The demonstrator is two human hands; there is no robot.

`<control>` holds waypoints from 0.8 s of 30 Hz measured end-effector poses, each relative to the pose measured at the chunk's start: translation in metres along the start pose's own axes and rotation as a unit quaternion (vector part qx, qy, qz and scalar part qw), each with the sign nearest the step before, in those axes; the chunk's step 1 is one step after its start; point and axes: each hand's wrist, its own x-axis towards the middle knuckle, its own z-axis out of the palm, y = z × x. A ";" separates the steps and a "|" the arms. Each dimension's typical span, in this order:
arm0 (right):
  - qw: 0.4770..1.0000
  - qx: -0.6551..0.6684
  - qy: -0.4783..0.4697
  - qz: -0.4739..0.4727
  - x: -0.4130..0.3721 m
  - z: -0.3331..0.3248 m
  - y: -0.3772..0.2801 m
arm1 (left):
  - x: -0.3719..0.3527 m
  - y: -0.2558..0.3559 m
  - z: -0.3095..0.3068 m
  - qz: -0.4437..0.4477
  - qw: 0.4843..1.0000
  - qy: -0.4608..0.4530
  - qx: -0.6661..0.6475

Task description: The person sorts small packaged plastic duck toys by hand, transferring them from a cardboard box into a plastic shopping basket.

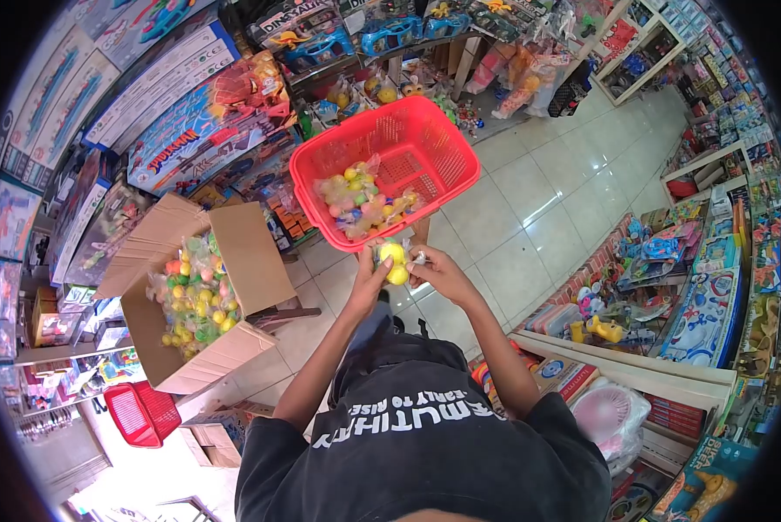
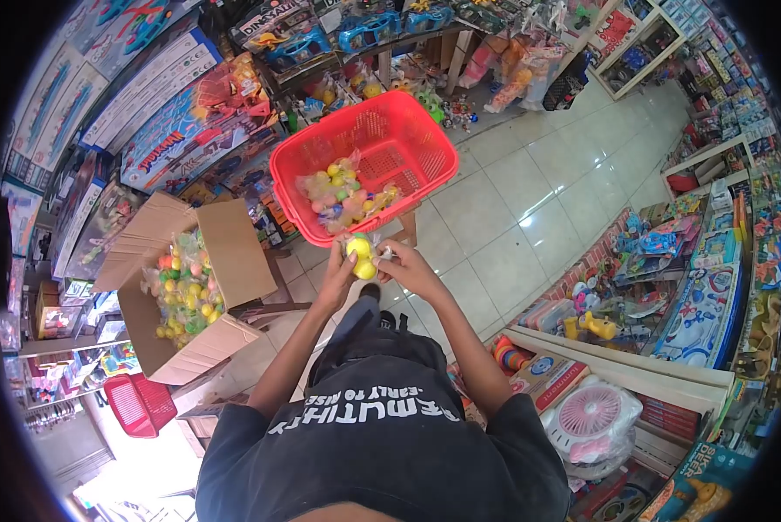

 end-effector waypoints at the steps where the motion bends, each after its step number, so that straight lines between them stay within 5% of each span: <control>1: 1.000 0.021 -0.004 -0.004 0.002 -0.005 0.000 | 0.004 0.000 0.002 0.003 1.000 -0.008 0.000; 12: 0.995 -0.017 0.034 -0.094 0.078 -0.081 -0.036 | 0.088 0.022 -0.016 0.006 0.994 0.066 -0.084; 18: 0.956 -0.245 0.086 -0.139 0.171 -0.133 -0.026 | 0.139 0.041 -0.027 0.046 0.984 0.106 -0.137; 24: 0.899 -0.431 -0.007 -0.074 0.242 -0.153 0.000 | 0.184 0.034 -0.039 0.059 0.972 0.171 -0.153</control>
